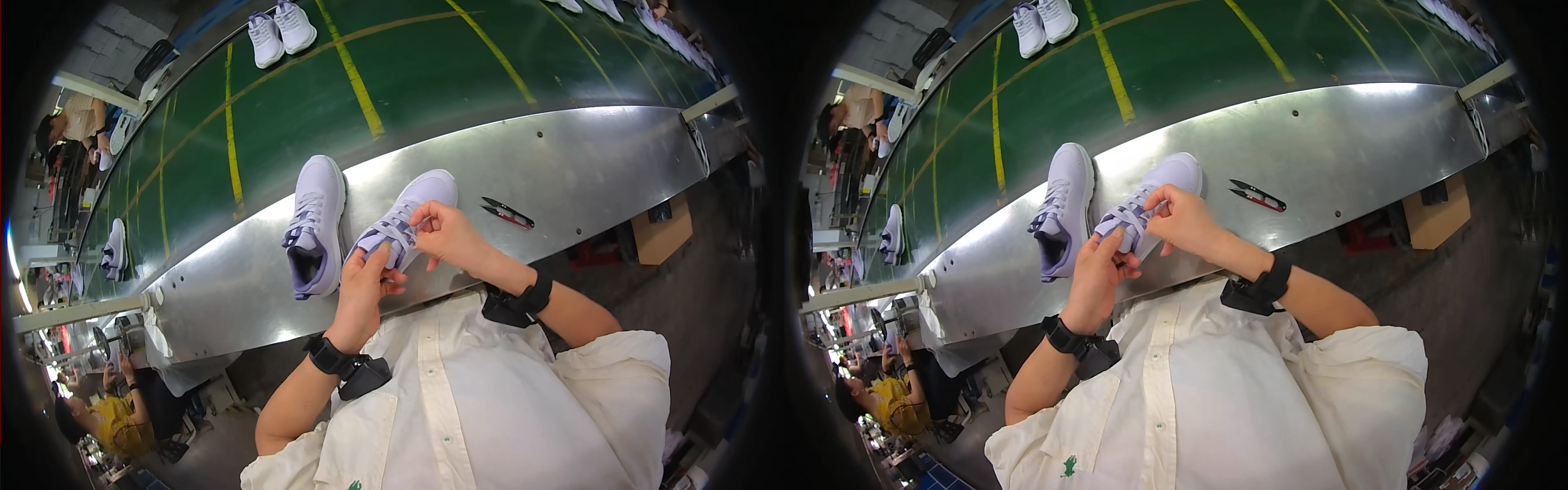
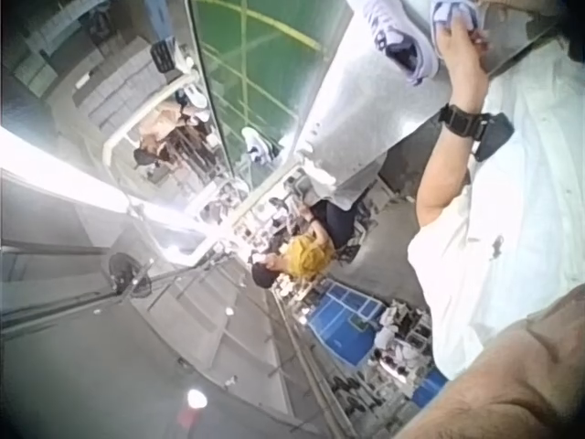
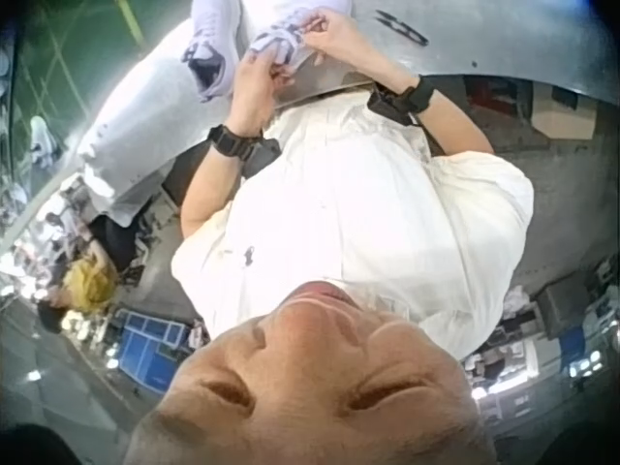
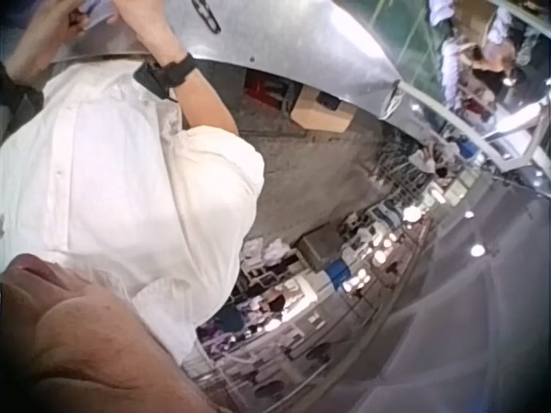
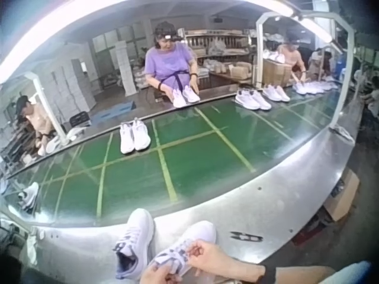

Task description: Inspecting and finishing shoes on a conveyor belt in a manufacturing facility.

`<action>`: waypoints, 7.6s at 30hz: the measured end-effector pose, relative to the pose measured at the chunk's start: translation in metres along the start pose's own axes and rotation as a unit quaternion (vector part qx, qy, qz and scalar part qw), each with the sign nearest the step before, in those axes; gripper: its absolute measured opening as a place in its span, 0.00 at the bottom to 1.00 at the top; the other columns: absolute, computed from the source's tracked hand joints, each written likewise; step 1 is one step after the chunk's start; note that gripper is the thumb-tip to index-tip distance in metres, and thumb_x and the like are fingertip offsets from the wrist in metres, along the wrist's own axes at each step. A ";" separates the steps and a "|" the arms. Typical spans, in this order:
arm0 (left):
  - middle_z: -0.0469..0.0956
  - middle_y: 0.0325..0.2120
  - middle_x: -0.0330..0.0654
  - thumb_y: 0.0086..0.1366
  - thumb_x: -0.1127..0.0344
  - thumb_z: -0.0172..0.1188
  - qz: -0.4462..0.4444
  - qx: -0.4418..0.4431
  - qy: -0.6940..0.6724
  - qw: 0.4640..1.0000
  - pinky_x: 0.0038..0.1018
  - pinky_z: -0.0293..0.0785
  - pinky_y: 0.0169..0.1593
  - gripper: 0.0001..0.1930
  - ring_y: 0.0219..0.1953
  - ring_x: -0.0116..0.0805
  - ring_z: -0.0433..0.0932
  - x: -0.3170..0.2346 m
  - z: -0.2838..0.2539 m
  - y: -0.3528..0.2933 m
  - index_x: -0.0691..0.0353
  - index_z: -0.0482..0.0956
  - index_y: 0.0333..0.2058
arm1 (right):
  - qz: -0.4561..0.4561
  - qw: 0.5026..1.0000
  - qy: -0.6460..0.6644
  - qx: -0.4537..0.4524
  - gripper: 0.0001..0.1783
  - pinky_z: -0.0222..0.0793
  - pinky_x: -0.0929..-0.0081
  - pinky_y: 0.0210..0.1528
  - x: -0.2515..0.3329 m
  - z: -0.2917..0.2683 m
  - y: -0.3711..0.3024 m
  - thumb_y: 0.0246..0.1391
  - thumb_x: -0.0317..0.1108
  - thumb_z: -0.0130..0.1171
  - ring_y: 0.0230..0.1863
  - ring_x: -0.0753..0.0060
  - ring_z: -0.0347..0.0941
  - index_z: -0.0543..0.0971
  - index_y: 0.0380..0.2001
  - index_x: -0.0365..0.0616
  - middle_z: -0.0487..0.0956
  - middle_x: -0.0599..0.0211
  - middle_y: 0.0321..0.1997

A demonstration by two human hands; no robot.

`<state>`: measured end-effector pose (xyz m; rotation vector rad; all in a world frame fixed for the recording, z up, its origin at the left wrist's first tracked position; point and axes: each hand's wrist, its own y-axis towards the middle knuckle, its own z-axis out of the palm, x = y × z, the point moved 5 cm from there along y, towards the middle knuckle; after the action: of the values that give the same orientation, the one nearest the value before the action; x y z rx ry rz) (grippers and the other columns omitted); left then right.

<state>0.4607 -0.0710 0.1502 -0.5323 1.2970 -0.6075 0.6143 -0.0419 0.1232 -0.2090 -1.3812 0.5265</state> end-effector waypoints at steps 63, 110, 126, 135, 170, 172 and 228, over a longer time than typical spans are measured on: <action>0.75 0.30 0.33 0.67 0.63 0.55 0.018 0.120 0.111 0.986 0.24 0.74 0.32 0.12 0.22 0.21 0.71 0.007 0.008 0.002 0.62 0.73 0.46 | 0.131 0.960 0.210 0.130 0.25 0.66 0.79 0.26 -0.001 -0.051 0.037 0.42 0.28 0.59 0.23 0.84 0.67 0.67 0.46 0.41 0.73 0.74 0.26; 0.76 0.48 0.45 0.58 0.79 0.51 0.217 -0.112 -0.022 0.969 0.24 0.67 0.54 0.27 0.50 0.31 0.73 0.010 -0.095 0.044 0.66 0.65 0.59 | -0.204 0.958 -0.204 -0.004 0.20 0.70 0.80 0.43 0.090 0.032 0.035 0.48 0.19 0.56 0.42 0.78 0.75 0.75 0.47 0.43 0.79 0.68 0.40; 0.61 0.56 0.49 0.51 0.68 0.65 0.481 -0.191 0.125 0.846 0.35 0.62 0.60 0.35 0.58 0.44 0.64 -0.018 -0.061 -0.017 0.61 0.64 0.59 | -0.330 0.917 -0.225 0.016 0.15 0.76 0.77 0.39 0.091 0.069 -0.017 0.46 0.19 0.61 0.35 0.71 0.80 0.74 0.40 0.40 0.79 0.63 0.32; 0.62 0.56 0.51 0.47 0.67 0.68 0.537 -0.227 0.239 0.776 0.37 0.64 0.59 0.36 0.57 0.47 0.65 -0.027 -0.047 -0.050 0.61 0.67 0.58 | -0.400 0.871 -0.285 -0.006 0.15 0.75 0.76 0.34 0.092 0.062 -0.041 0.46 0.18 0.60 0.32 0.69 0.79 0.75 0.39 0.41 0.79 0.62 0.31; 0.63 0.55 0.44 0.53 0.69 0.65 0.398 -0.198 0.046 0.894 0.29 0.69 0.52 0.36 0.50 0.34 0.70 -0.021 -0.065 -0.043 0.63 0.61 0.60 | -0.488 0.818 -0.305 0.007 0.20 0.71 0.72 0.39 0.118 0.053 -0.048 0.41 0.15 0.55 0.36 0.63 0.75 0.80 0.40 0.42 0.80 0.64 0.35; 0.63 0.55 0.44 0.54 0.69 0.65 0.399 -0.218 0.050 0.889 0.28 0.69 0.52 0.36 0.50 0.35 0.70 -0.014 -0.080 -0.027 0.63 0.61 0.61 | -0.472 0.827 -0.305 -0.014 0.19 0.71 0.72 0.38 0.114 0.042 -0.043 0.42 0.15 0.54 0.35 0.63 0.75 0.80 0.40 0.42 0.80 0.64 0.35; 0.74 0.23 0.40 0.63 0.68 0.52 0.289 0.150 0.241 0.914 0.28 0.68 0.33 0.09 0.25 0.30 0.70 0.066 0.018 0.046 0.61 0.75 0.41 | -0.352 0.826 -0.404 -0.176 0.06 0.66 0.64 0.34 -0.044 -0.044 -0.002 0.40 0.21 0.51 0.33 0.59 0.71 0.76 0.22 0.44 0.73 0.63 0.29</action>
<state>0.4938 -0.0817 0.0756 0.2830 1.6914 -0.4316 0.6535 -0.0571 0.0767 0.2758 -2.2340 -0.3334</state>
